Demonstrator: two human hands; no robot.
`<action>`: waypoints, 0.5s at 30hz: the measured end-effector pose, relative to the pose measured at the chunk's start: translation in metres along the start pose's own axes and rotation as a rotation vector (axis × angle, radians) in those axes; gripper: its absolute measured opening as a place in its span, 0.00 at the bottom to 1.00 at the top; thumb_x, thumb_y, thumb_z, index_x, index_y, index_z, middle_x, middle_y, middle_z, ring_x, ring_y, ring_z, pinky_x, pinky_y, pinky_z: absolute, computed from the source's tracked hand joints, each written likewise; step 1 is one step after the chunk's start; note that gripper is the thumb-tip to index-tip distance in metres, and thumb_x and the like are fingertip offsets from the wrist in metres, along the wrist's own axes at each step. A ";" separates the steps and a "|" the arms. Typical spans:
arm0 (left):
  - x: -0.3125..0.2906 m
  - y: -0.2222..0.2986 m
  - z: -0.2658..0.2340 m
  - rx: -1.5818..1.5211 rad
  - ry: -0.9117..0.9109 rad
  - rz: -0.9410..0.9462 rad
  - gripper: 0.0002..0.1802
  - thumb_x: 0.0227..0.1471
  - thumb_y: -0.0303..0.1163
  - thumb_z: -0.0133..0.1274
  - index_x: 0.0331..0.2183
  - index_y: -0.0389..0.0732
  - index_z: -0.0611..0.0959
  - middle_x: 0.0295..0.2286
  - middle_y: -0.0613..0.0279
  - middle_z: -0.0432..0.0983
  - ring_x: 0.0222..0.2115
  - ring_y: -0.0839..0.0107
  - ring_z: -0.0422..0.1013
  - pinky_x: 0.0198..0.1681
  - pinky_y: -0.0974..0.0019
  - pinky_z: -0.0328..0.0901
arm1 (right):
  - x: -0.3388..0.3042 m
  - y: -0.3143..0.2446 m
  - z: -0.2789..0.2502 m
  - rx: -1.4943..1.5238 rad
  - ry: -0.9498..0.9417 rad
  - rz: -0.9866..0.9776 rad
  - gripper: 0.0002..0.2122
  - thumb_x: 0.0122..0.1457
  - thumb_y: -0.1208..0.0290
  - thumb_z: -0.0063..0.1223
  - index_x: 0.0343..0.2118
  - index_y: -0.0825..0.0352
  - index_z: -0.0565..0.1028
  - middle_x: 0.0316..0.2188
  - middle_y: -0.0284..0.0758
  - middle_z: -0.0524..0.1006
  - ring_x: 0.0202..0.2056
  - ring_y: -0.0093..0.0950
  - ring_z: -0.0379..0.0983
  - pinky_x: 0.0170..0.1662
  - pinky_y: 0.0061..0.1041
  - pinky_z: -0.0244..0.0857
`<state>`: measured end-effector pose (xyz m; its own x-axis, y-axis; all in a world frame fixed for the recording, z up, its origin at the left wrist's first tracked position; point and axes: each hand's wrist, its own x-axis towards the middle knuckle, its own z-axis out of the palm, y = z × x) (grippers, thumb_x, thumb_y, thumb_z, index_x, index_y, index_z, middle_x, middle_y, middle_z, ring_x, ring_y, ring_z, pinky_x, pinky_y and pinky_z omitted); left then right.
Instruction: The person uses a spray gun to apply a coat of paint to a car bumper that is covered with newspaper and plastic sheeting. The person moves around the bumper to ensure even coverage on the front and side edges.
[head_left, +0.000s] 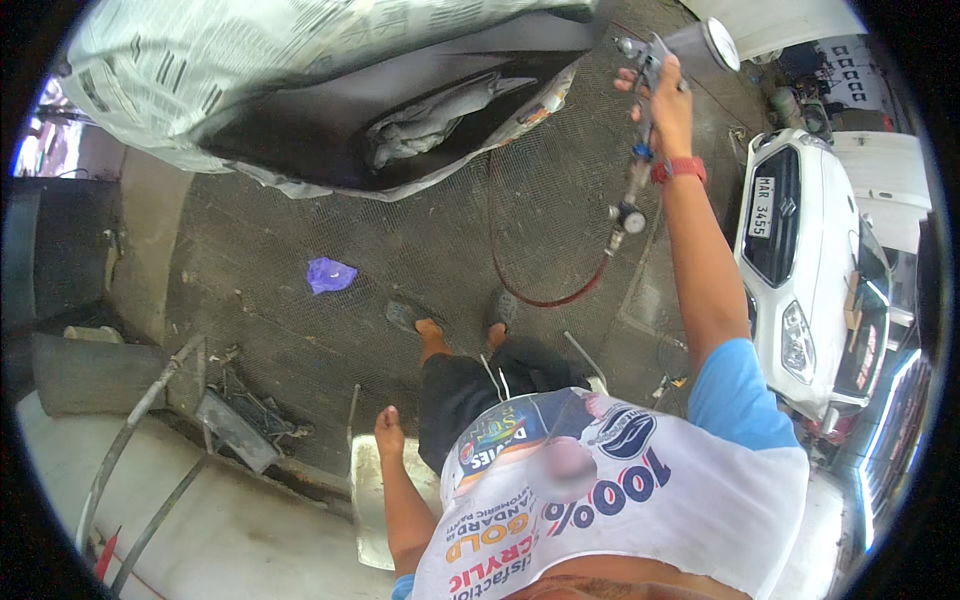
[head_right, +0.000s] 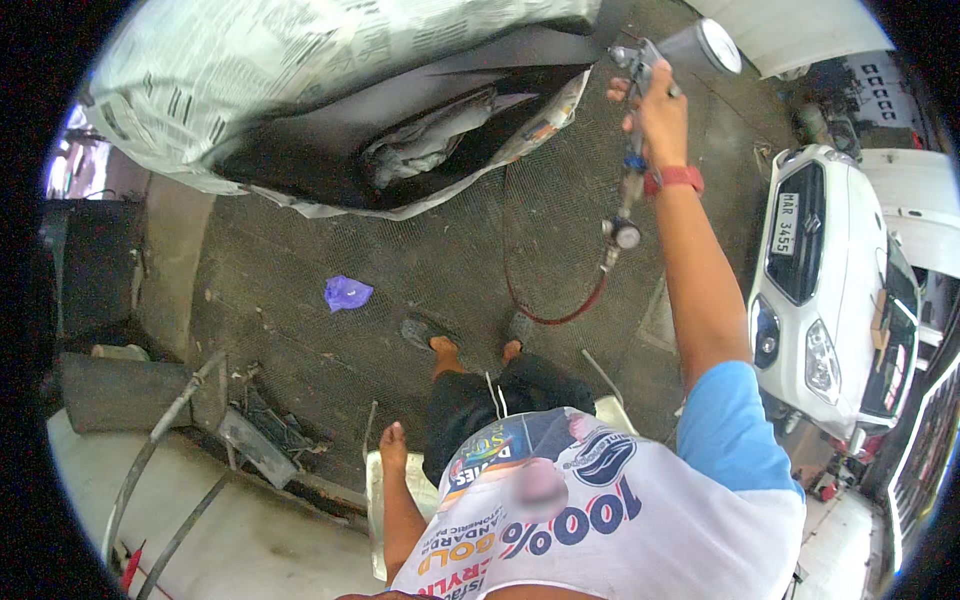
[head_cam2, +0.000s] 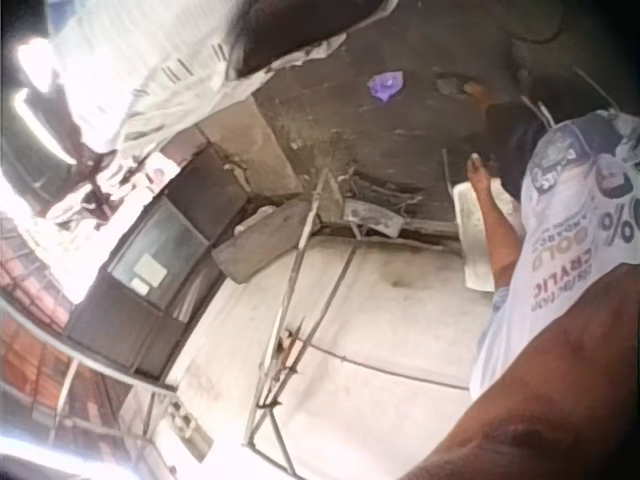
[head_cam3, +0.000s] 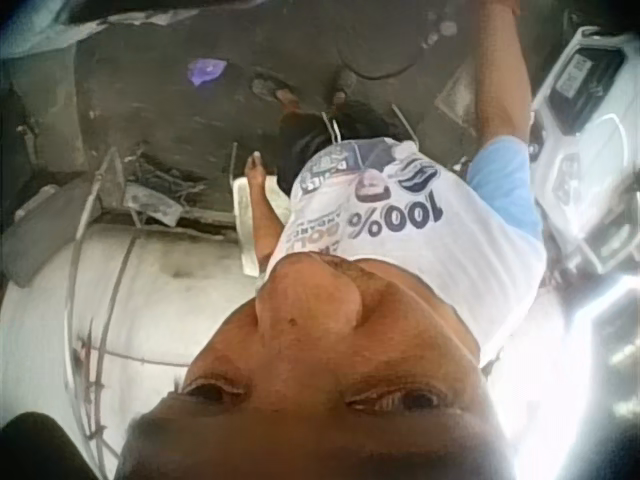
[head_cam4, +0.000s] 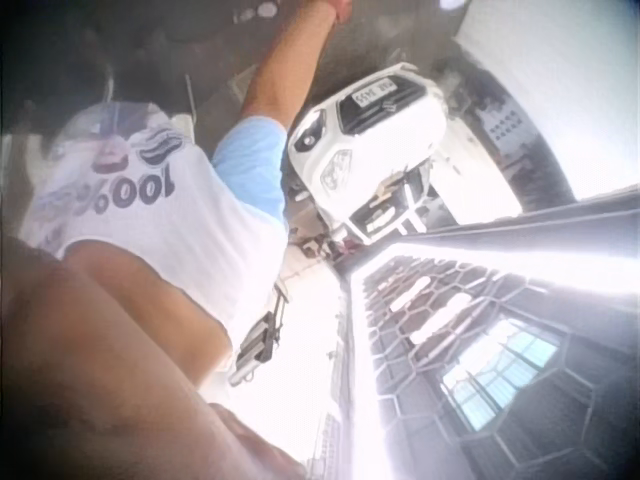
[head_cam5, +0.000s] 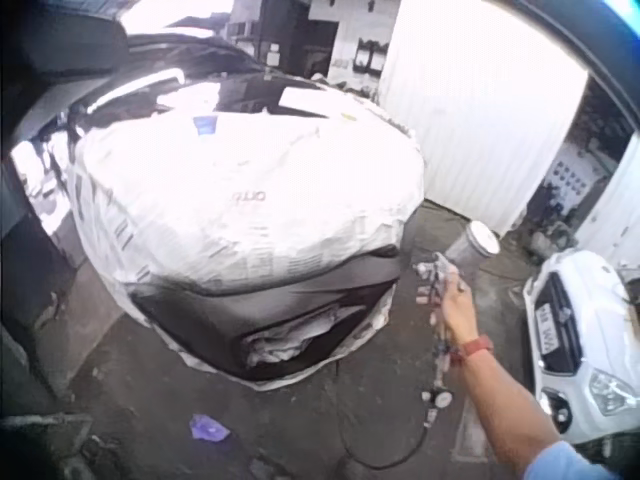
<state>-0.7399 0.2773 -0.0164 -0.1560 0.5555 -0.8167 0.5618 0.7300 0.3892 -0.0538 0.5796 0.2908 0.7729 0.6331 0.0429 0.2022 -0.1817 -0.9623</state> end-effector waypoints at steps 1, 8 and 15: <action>0.015 -0.002 -0.013 0.002 -0.038 -0.011 0.34 0.67 0.53 0.51 0.56 0.29 0.79 0.49 0.42 0.80 0.52 0.53 0.76 0.58 0.56 0.66 | -0.013 -0.002 0.002 0.015 -0.031 0.024 0.32 0.74 0.43 0.32 0.50 0.72 0.78 0.35 0.44 0.86 0.33 0.29 0.85 0.19 0.22 0.68; 0.041 0.032 -0.080 0.115 -0.048 -0.105 0.34 0.68 0.55 0.48 0.57 0.34 0.79 0.55 0.44 0.77 0.57 0.50 0.72 0.61 0.52 0.64 | -0.052 -0.029 0.044 0.058 -0.177 0.137 0.34 0.73 0.39 0.27 0.57 0.68 0.73 0.40 0.45 0.84 0.37 0.30 0.84 0.19 0.19 0.63; 0.058 0.038 -0.103 0.039 0.026 -0.079 0.30 0.68 0.55 0.49 0.50 0.35 0.82 0.42 0.53 0.80 0.45 0.59 0.75 0.54 0.57 0.65 | 0.004 0.015 0.019 -0.071 0.063 0.186 0.34 0.74 0.41 0.30 0.54 0.74 0.73 0.35 0.46 0.85 0.32 0.31 0.85 0.20 0.23 0.64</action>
<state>-0.8110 0.3778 -0.0050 -0.2223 0.5072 -0.8327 0.5777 0.7565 0.3066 -0.0597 0.5937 0.2711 0.8365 0.5357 -0.1153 0.0926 -0.3455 -0.9338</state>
